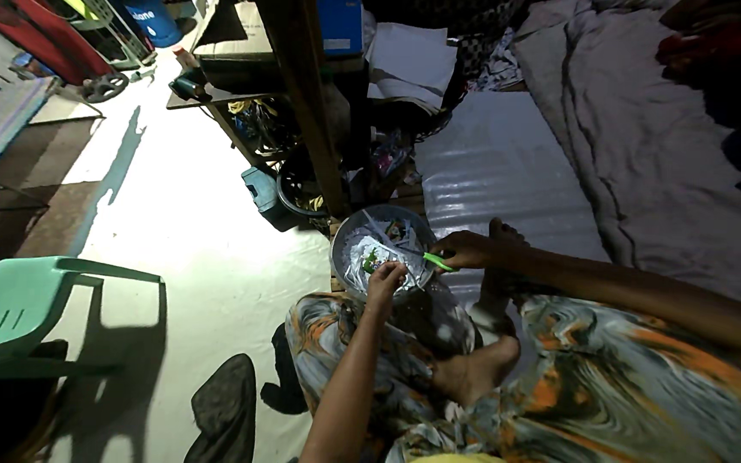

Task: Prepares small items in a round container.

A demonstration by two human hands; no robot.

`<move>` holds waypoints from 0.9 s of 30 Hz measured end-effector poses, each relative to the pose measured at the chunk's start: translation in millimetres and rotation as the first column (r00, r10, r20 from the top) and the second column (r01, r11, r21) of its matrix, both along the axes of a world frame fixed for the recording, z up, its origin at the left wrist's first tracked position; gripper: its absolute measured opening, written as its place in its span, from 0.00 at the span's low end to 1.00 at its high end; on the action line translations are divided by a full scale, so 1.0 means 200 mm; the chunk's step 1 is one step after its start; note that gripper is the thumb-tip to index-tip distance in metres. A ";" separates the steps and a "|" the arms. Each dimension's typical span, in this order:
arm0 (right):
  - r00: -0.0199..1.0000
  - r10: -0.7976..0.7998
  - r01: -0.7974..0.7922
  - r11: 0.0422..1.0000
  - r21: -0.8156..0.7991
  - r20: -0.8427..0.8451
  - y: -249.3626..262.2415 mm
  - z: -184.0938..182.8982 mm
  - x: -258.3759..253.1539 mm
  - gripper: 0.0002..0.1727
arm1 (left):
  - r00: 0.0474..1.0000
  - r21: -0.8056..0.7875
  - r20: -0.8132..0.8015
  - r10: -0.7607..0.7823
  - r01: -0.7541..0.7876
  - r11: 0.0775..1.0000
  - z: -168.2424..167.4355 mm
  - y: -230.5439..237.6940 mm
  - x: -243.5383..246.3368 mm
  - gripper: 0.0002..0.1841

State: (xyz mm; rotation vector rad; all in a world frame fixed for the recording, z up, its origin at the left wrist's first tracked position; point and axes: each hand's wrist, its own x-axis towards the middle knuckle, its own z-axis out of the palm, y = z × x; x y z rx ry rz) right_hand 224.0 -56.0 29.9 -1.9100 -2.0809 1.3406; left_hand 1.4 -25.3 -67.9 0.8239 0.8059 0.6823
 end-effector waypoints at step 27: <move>0.998 0.019 -0.018 1.000 0.018 -0.052 0.00 -0.01 0.02 0.17 | 1.000 -0.011 -0.011 0.009 -0.009 1.000 0.01 0.00 0.00 0.04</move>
